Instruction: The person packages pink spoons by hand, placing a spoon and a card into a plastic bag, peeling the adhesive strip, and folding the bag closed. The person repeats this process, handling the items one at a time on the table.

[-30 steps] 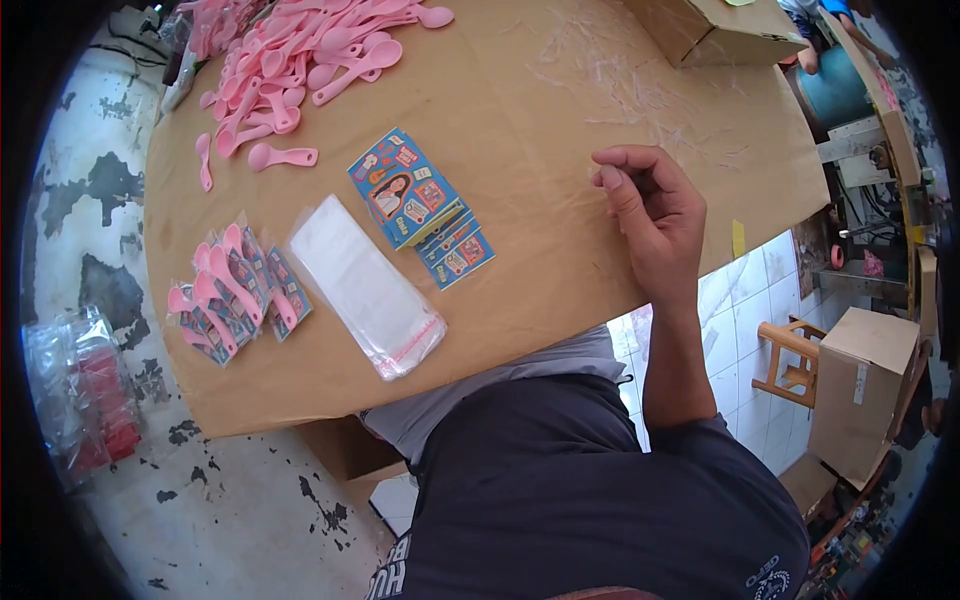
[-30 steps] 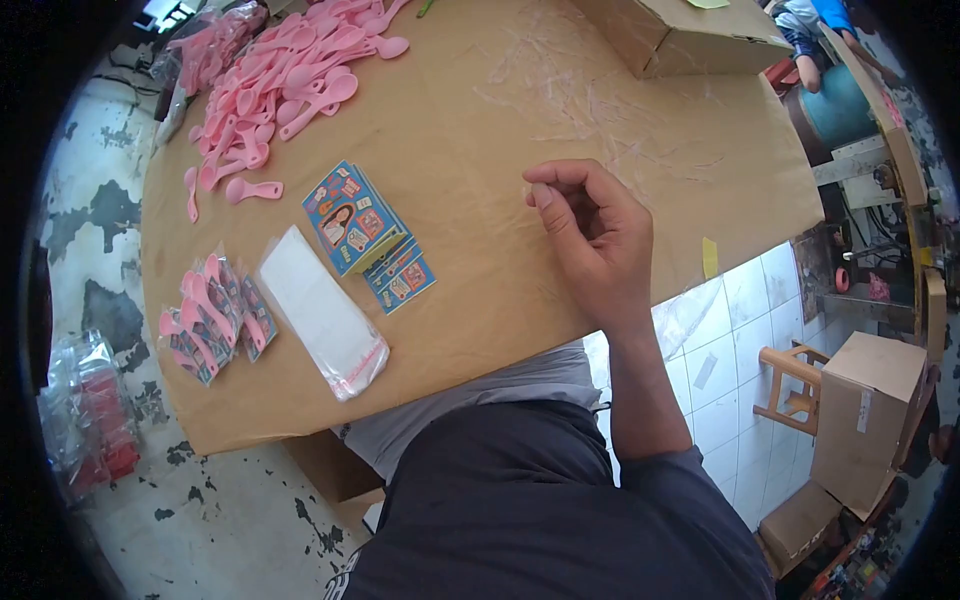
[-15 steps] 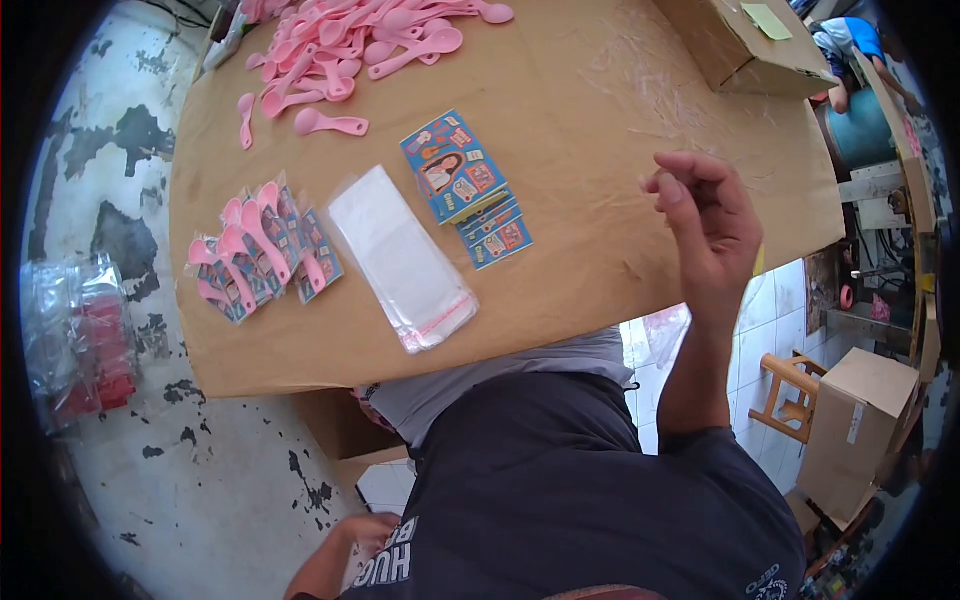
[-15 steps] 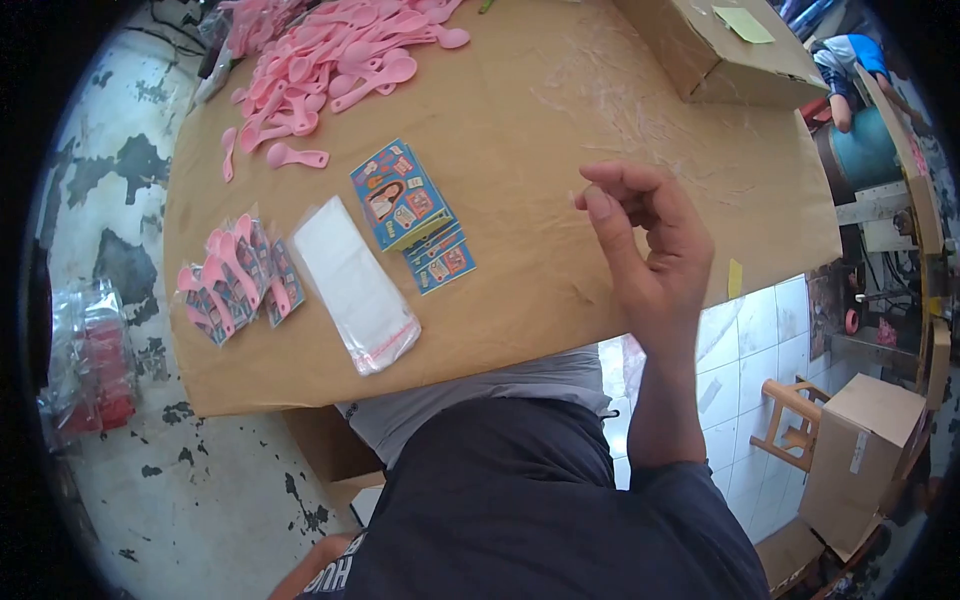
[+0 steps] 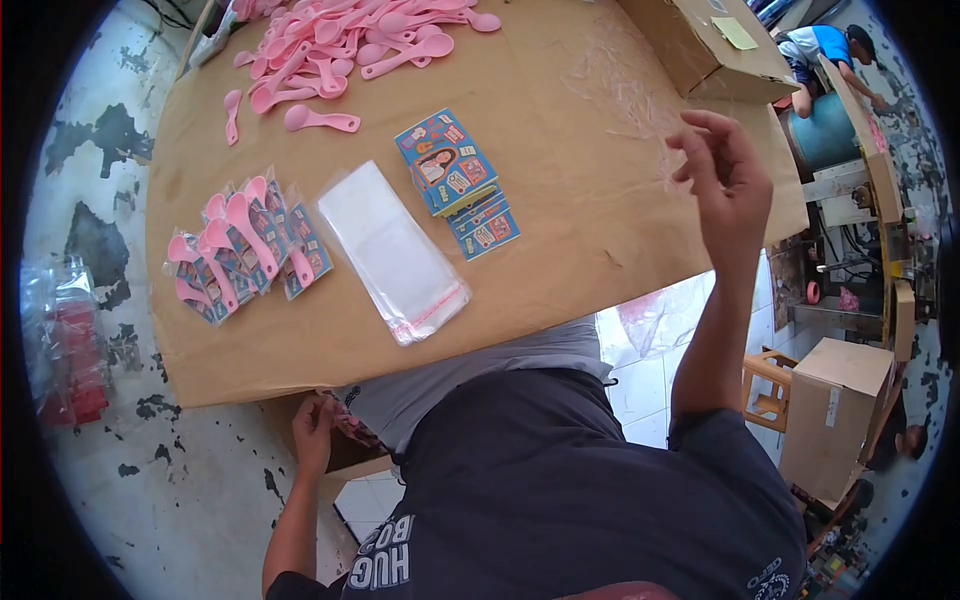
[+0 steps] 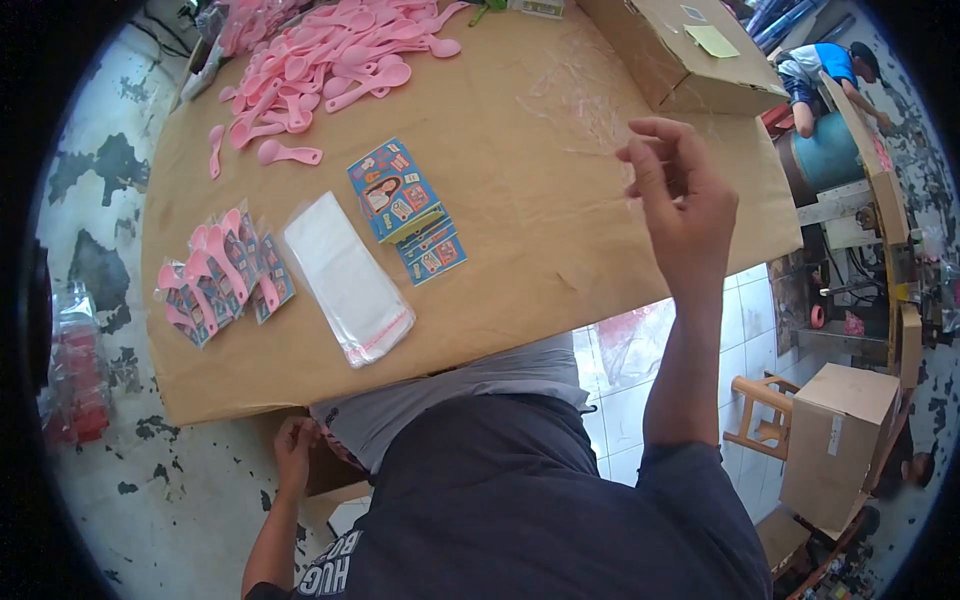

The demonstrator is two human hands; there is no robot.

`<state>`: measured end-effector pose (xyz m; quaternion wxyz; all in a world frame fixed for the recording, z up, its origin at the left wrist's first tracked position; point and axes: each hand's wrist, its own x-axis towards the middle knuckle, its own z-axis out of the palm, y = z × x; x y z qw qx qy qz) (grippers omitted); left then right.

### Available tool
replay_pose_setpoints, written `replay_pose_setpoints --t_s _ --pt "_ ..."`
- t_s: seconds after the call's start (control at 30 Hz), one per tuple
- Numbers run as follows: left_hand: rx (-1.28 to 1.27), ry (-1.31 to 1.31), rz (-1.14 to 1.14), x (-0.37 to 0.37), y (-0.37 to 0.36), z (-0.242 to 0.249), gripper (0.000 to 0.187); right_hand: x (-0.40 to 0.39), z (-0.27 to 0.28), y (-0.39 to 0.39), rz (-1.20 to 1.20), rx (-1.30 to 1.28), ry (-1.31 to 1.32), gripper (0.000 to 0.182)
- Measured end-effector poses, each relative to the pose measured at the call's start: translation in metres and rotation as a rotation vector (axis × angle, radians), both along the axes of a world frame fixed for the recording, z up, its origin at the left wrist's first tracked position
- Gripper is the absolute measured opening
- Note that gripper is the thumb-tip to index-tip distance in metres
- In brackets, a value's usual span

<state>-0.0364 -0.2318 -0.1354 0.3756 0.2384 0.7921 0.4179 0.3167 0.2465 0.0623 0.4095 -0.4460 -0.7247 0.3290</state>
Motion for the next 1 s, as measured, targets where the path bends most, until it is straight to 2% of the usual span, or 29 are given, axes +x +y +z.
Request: replay_pose_setpoints --t_s 0.03,0.1,0.13,0.2,0.23,0.3,0.37,0.4,0.43,0.5,0.53,0.63,0.7,0.73,0.77,0.8,0.83,0.9,0.93,1.0 --pt "0.006 -0.007 -0.001 0.005 0.006 -0.002 0.012 0.002 -0.001 0.000 -0.001 0.006 -0.007 0.020" --pt "0.003 0.362 -0.148 0.016 0.022 -0.002 0.019 0.000 -0.010 0.005 0.077 0.126 -0.039 0.022" --pt "0.006 0.360 -0.139 0.021 0.030 0.001 0.019 -0.005 -0.017 0.004 0.093 0.183 0.062 0.021" --pt "0.112 0.655 -0.455 0.029 0.047 0.004 0.029 0.007 -0.014 0.006 0.187 0.196 0.050 0.020" --pt "0.109 0.655 -0.442 0.034 0.054 0.003 0.029 0.007 -0.010 0.002 0.273 0.202 0.041 0.021" --pt "0.079 0.679 -0.682 0.037 0.066 -0.005 0.036 -0.003 -0.002 -0.005 0.328 0.200 0.149 0.024" --pt "0.084 0.674 -0.692 0.032 0.068 -0.016 0.038 -0.004 0.003 -0.005 0.451 0.189 0.230 0.027" --pt "0.091 0.664 -0.712 0.029 0.069 -0.022 0.040 -0.007 0.005 -0.004 0.514 0.149 0.288 0.018" --pt "0.093 0.669 -0.698 0.024 0.070 -0.027 0.040 -0.010 0.012 -0.004 0.528 0.156 0.289 0.018" --pt "0.129 0.670 -0.727 0.012 0.065 -0.036 0.038 -0.017 0.034 -0.006 0.821 -0.198 0.525 0.010" --pt "0.127 0.674 -0.712 0.007 0.063 -0.039 0.038 -0.015 0.043 -0.003 0.926 -0.365 0.607 0.022" --pt "0.175 0.704 -0.702 -0.007 0.062 -0.047 0.035 -0.021 0.058 0.019 1.244 -0.594 0.794 0.021" --pt "0.124 0.675 -0.679 -0.015 0.062 -0.050 0.034 -0.027 0.059 0.046 0.725 -0.553 0.145 0.017" --pt "0.131 0.681 -0.670 -0.016 0.062 -0.052 0.034 -0.049 0.049 0.045 0.562 -0.276 -0.160 0.015" --pt "0.178 0.681 -0.642 -0.019 0.063 -0.053 0.031 -0.040 0.011 0.069 0.420 0.453 -0.746 0.016" --pt "0.226 0.685 -0.612 -0.024 0.065 -0.055 0.029 -0.051 0.008 0.070 0.389 0.808 -0.926 0.018" --pt "0.232 0.694 -0.599 -0.029 0.065 -0.060 0.029 -0.061 0.011 0.073 0.392 0.824 -0.922 0.018" --pt "0.250 0.714 -0.578 -0.037 0.062 -0.076 0.033 -0.091 0.021 0.067 0.388 -0.039 -0.620 0.027" --pt "0.252 0.713 -0.575 -0.038 0.062 -0.082 0.033 -0.104 0.027 0.068 0.407 0.074 -0.689 0.033" --pt "0.161 0.625 -0.543 -0.044 0.064 -0.090 0.036 -0.129 0.006 0.097 0.496 0.359 -0.523 0.038"
